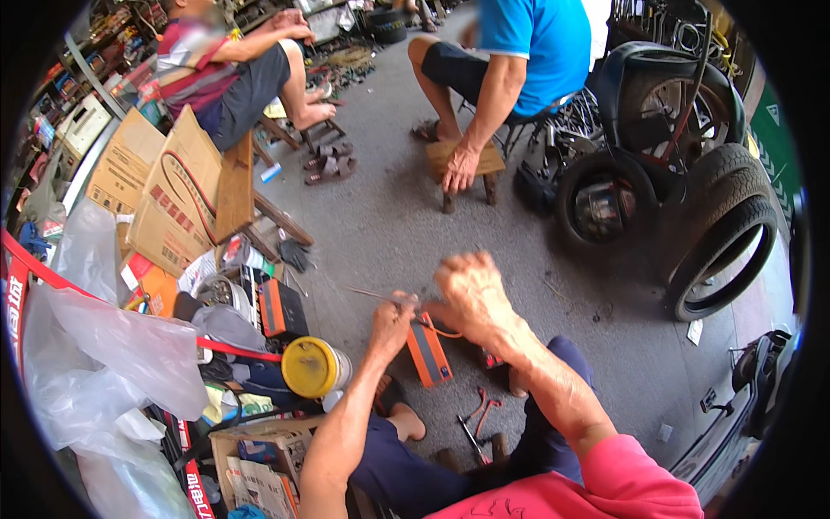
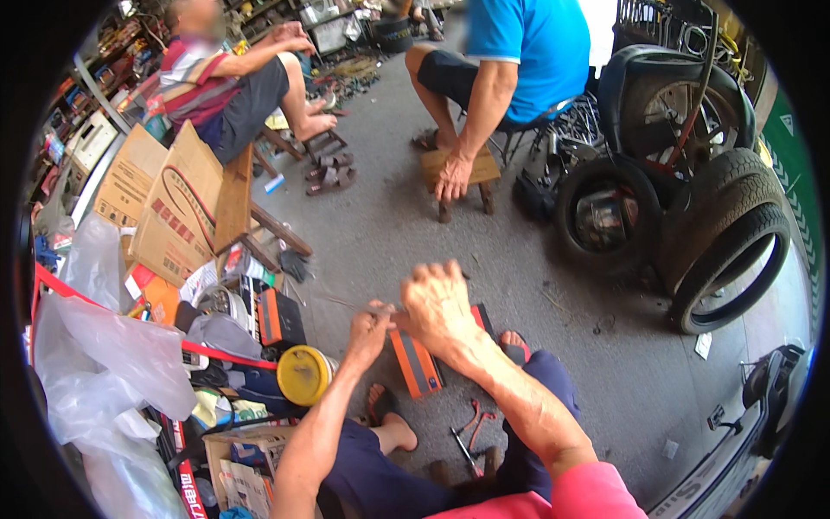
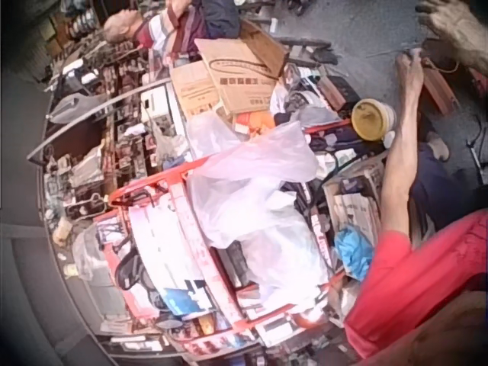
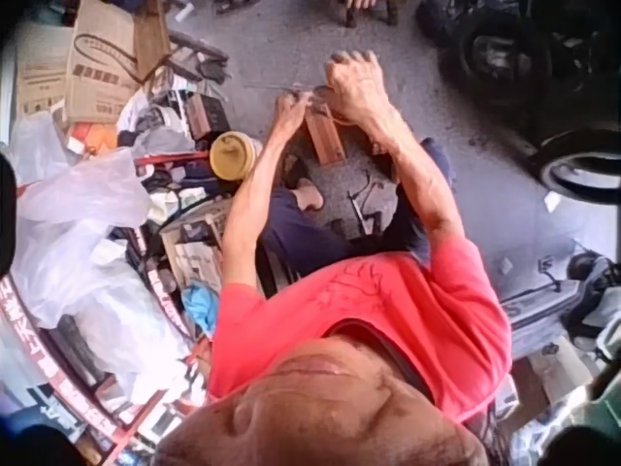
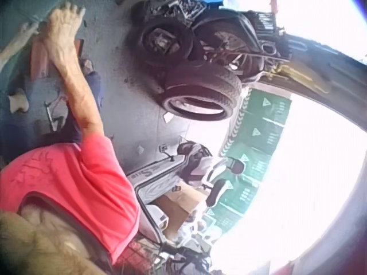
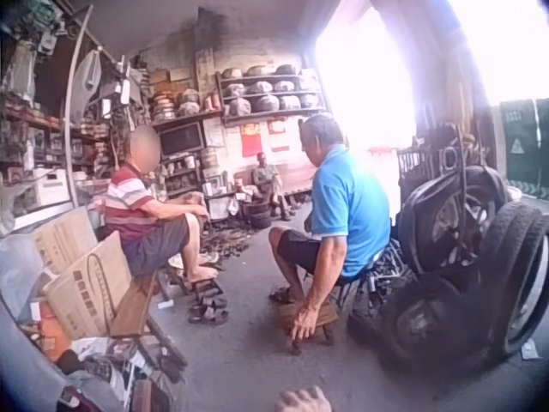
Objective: The person sits on the floor and uses a metal rod to repeatedly tap and scrape the surface of two red and black batteries. The person holds the batteries steady with one hand while striking them with the rod in the other hand.
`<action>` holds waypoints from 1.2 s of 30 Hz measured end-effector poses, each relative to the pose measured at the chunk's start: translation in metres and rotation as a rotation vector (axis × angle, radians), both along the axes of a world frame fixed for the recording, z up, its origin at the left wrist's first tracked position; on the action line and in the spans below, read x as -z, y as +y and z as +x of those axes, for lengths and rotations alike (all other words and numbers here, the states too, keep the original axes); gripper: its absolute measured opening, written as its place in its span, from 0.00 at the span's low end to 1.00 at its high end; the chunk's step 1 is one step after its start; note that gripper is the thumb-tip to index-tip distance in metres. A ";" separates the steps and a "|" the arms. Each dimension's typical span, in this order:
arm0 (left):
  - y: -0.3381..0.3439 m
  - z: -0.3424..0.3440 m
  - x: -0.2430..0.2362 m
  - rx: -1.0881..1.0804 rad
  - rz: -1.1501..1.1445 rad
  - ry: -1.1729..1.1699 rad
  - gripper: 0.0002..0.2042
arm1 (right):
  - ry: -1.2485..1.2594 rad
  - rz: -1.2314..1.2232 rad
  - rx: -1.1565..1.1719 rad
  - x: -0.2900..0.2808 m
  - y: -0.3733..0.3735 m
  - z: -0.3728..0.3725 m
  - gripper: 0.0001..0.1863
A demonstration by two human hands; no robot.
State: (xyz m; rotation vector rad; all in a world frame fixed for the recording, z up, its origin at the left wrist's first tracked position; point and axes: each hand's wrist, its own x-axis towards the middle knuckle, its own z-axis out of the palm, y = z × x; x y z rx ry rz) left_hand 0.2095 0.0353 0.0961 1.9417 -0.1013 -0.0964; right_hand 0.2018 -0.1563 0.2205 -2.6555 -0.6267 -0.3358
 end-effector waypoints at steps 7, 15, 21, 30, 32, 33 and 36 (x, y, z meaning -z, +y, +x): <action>0.000 -0.002 -0.008 0.047 0.022 0.044 0.13 | -0.188 0.221 0.233 -0.004 -0.007 0.009 0.08; -0.003 0.002 0.005 -0.002 -0.179 -0.043 0.12 | -0.024 0.216 0.138 0.005 -0.003 0.006 0.09; -0.006 0.004 -0.011 -0.007 0.032 -0.008 0.15 | 0.004 0.211 0.170 0.001 -0.007 0.005 0.10; -0.008 0.013 -0.004 -0.245 0.221 -0.199 0.12 | 0.012 0.275 0.241 -0.004 -0.016 0.007 0.14; -0.012 0.012 -0.003 -0.256 0.361 -0.271 0.18 | 0.048 0.244 0.256 -0.004 -0.021 0.007 0.13; -0.008 0.013 0.001 -0.234 0.343 -0.223 0.20 | 0.063 0.226 0.258 -0.006 -0.020 0.006 0.13; -0.007 0.017 0.007 -0.191 0.158 -0.066 0.22 | 0.086 0.162 0.279 -0.007 -0.020 0.005 0.12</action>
